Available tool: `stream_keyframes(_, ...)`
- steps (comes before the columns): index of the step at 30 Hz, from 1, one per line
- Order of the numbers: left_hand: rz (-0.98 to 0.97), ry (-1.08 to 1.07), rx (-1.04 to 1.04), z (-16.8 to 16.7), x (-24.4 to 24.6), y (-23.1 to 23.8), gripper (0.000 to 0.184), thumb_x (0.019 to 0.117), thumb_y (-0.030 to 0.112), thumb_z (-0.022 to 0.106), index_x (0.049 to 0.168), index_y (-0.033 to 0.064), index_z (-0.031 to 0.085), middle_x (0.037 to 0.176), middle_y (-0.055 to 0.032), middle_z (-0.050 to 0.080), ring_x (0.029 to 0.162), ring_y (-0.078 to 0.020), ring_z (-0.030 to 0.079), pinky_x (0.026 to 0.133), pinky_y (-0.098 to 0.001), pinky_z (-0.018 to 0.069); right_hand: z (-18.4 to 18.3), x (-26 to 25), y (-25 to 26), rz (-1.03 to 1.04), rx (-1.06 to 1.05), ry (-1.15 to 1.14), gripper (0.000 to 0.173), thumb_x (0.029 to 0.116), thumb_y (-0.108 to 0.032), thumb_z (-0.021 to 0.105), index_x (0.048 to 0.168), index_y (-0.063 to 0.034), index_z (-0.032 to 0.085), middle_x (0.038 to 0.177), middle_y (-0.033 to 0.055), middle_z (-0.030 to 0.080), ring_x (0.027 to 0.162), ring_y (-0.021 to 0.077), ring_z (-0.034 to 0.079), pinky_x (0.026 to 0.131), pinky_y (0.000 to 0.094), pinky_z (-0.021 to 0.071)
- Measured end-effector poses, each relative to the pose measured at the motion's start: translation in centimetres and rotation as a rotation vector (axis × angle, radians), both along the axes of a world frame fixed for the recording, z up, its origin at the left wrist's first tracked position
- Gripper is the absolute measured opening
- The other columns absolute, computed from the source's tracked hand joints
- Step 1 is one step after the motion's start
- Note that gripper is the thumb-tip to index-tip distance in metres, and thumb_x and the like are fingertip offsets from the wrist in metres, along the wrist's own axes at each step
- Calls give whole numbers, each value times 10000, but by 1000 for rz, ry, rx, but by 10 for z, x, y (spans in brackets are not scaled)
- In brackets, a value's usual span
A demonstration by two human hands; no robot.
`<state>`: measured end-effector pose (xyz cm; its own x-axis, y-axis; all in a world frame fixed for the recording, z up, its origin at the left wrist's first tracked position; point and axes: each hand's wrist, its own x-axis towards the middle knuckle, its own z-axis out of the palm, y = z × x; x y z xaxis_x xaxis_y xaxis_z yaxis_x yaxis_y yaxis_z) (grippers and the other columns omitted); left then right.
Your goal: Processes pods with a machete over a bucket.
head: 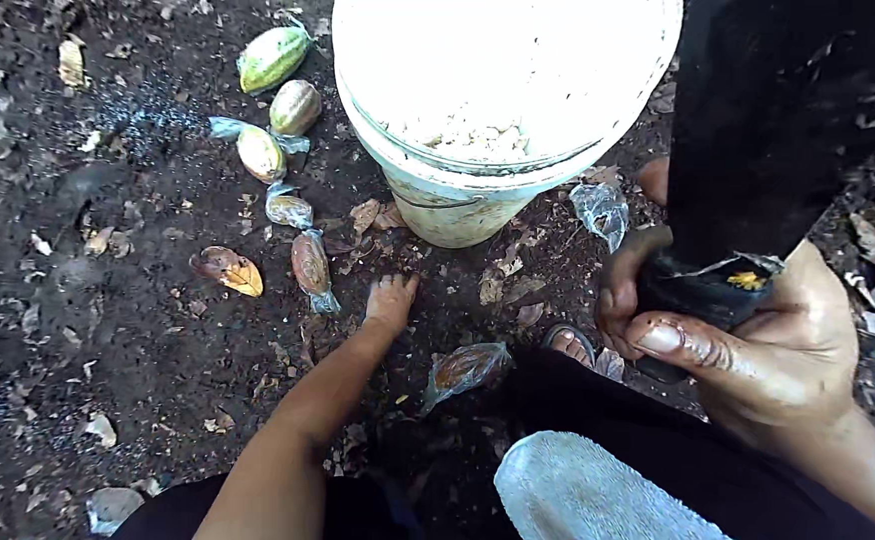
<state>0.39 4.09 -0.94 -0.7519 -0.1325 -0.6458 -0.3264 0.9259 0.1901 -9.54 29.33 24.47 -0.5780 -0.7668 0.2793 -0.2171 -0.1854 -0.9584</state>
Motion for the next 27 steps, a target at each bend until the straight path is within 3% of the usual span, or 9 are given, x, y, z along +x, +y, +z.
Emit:
stream_keyframes(3,573,24,328,26,10,-31,892,862,295,801,1603,177,319,1466,-276,500,1313,-469,522,1043,-680,434,-1,3,1,23,9,54,482,967,-299,711,1393,-190,514,938,-62,657,741,37,628,647,182,558)
stream_keyframes(6,1056,109,912,63,33,-60,621,1030,440,573,1574,230,358,1308,-181,619,1082,-313,652,906,-473,552,-2,6,0,104,52,83,480,993,-319,681,1418,-198,496,955,-85,656,799,1,628,697,153,556)
stream_keyframes(8,1124,166,1320,91,48,-76,620,1048,627,339,1518,234,429,1239,-123,675,988,-259,712,815,-396,613,-6,5,-6,181,59,83,534,1012,-323,653,1480,-161,451,946,-60,641,807,1,617,705,158,552)
stream_keyframes(11,1104,296,1757,103,61,-87,932,903,860,229,1485,176,478,1289,-190,675,953,-306,743,710,-367,639,-16,5,-18,265,64,134,585,1033,-367,614,1518,-107,417,938,-38,643,816,-17,604,722,146,537)
stream_keyframes(14,1313,567,1844,88,50,-74,890,962,795,153,1418,154,569,1321,-192,655,1191,-376,653,970,-546,551,-32,4,-32,295,72,182,613,1028,-414,610,1519,-94,428,938,-29,643,819,-22,595,739,148,532)
stream_keyframes(17,1680,815,1831,88,32,-49,642,1021,663,313,1310,158,586,1177,-153,688,987,-298,715,799,-442,616,-57,7,-43,253,134,193,601,1015,-429,625,1463,-54,483,931,-5,666,805,-2,617,727,177,553)
stream_keyframes(19,1778,855,1921,88,24,-37,650,1018,657,310,1215,119,616,1030,-134,710,820,-244,730,651,-358,622,-76,12,-46,227,168,194,589,1030,-436,594,1431,-15,499,975,25,676,840,14,627,757,198,558)
stream_keyframes(24,1855,1019,2028,108,11,-14,825,942,807,251,1304,135,563,1125,-116,688,957,-248,711,823,-401,605,-111,27,-51,234,373,147,610,1067,-468,485,1482,-20,490,1162,101,678,998,101,652,919,294,554)
stream_keyframes(27,1833,981,1976,124,5,-5,709,994,695,210,1250,146,578,1043,-91,661,856,-210,673,757,-374,573,-114,31,-57,253,525,94,570,1062,-450,493,1484,-67,496,1232,121,672,996,115,665,914,305,544)
